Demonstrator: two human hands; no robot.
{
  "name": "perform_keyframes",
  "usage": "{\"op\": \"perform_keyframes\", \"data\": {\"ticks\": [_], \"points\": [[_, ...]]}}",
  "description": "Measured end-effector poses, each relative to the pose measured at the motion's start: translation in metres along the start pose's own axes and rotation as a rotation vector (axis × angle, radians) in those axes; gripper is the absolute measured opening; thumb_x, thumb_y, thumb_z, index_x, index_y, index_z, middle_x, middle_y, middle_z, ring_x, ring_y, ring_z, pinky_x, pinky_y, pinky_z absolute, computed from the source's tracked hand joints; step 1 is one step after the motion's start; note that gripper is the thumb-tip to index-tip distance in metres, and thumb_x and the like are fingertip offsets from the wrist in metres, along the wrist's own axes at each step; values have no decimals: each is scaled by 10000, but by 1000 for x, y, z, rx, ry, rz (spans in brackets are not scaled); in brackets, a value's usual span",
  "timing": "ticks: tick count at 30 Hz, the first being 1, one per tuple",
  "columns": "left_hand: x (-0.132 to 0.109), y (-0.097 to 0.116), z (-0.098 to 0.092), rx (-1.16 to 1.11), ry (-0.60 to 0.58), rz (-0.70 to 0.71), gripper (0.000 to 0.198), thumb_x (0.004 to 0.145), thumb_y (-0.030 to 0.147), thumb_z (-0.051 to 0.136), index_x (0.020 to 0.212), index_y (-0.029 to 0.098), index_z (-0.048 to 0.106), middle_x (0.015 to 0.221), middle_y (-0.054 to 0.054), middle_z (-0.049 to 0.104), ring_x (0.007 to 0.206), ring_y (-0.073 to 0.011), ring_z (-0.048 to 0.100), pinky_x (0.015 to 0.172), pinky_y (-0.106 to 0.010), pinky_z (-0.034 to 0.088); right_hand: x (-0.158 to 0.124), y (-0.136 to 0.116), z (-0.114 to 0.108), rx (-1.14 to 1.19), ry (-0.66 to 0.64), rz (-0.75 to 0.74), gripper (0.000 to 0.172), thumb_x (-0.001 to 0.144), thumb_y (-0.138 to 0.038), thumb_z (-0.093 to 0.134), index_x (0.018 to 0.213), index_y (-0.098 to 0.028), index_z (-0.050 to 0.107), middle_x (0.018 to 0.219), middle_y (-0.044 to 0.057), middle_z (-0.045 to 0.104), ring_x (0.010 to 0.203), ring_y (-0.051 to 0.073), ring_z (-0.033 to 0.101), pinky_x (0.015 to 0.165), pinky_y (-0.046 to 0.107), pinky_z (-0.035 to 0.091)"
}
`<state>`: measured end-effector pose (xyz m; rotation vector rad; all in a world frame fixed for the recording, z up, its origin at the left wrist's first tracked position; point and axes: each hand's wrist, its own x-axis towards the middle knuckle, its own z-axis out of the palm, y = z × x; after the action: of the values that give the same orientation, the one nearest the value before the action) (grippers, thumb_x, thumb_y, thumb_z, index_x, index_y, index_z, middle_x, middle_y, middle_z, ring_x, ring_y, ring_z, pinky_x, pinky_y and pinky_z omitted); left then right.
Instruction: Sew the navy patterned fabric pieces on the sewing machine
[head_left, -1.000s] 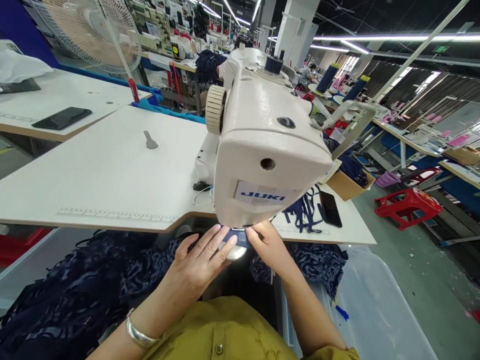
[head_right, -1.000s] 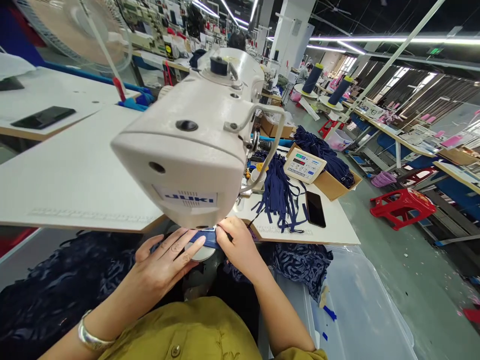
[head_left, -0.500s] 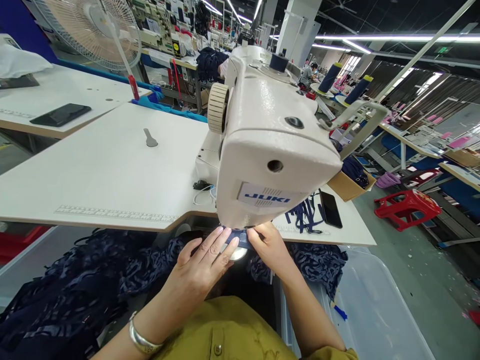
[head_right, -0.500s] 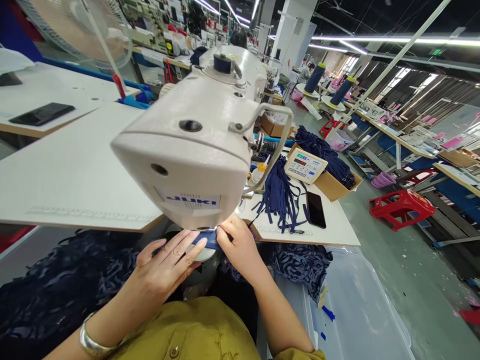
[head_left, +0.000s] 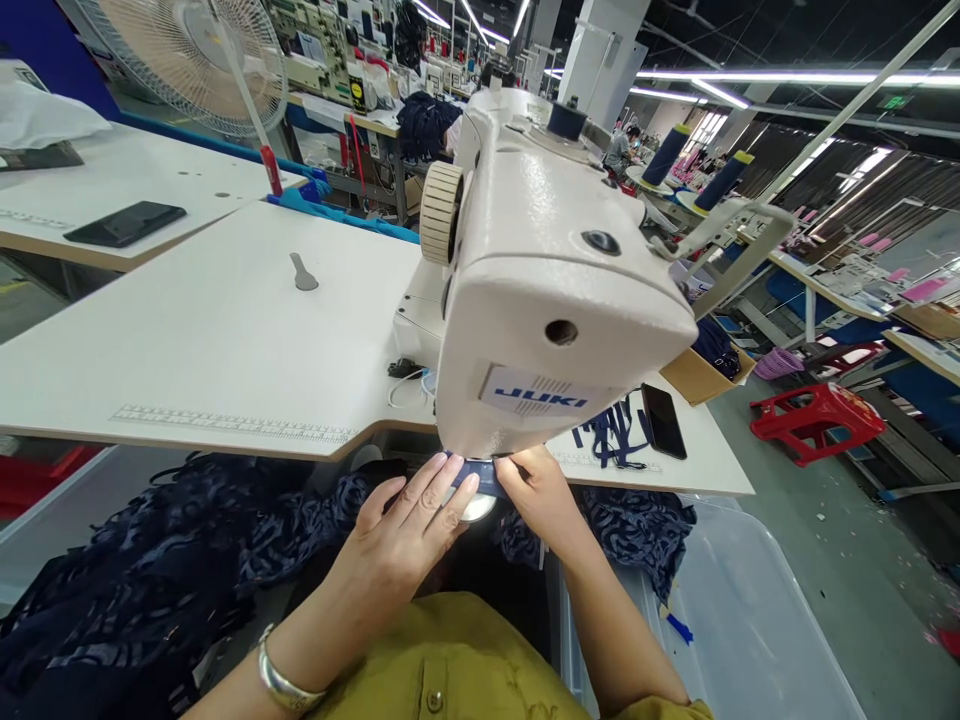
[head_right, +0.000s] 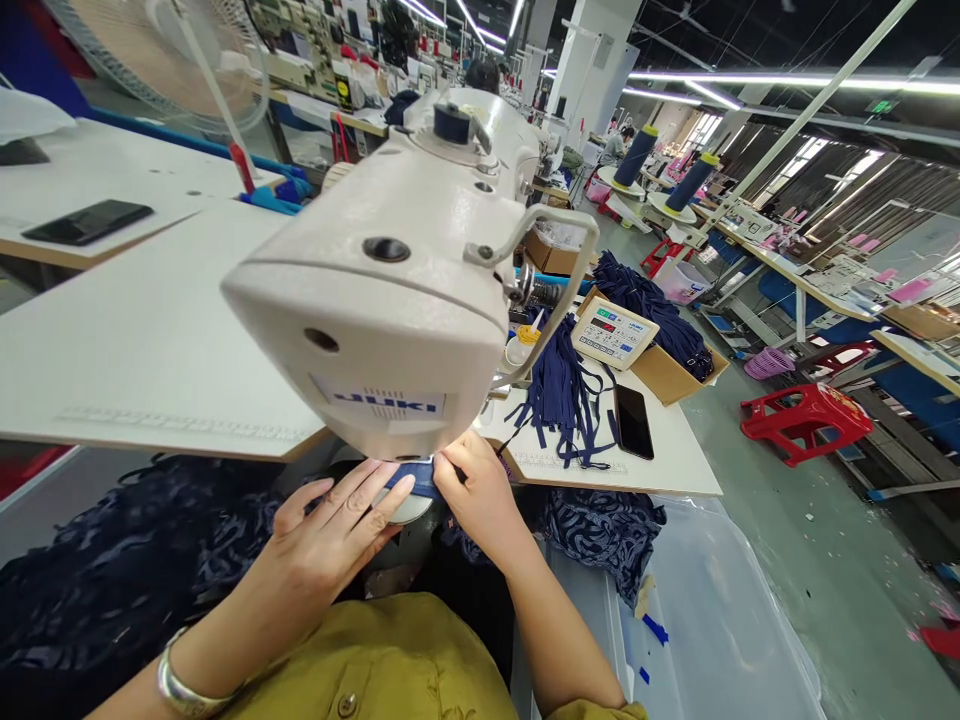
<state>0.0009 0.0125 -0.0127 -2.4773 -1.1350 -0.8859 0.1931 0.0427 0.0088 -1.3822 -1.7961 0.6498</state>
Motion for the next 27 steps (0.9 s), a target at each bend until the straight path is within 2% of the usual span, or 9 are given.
{"op": "perform_keyframes", "data": {"ticks": [6,9,27], "points": [[1,0,0,-78,22,-18,367,966,267,432,1322,216,506,1333,-103,575,1221,-215,539,1015,-368,305,0,0,1,4,5,4,243,877,-164,470,641,-206,513,773,5,568,792,158,530,731,286,406],[3,2,-1,-98,9,-57,370,948,316,471,1300,215,525,1310,-94,595,1204,-224,551,1021,-371,315,0,0,1,-18,12,7,247,869,-155,469,630,-209,506,755,3,563,778,160,527,723,291,408],[5,6,2,37,77,-21,357,952,322,473,1255,155,562,1249,-91,639,1156,-225,582,934,-357,365,-1,1,4,-32,28,24,238,868,-165,456,648,-210,532,776,16,588,796,167,535,729,288,409]]}}
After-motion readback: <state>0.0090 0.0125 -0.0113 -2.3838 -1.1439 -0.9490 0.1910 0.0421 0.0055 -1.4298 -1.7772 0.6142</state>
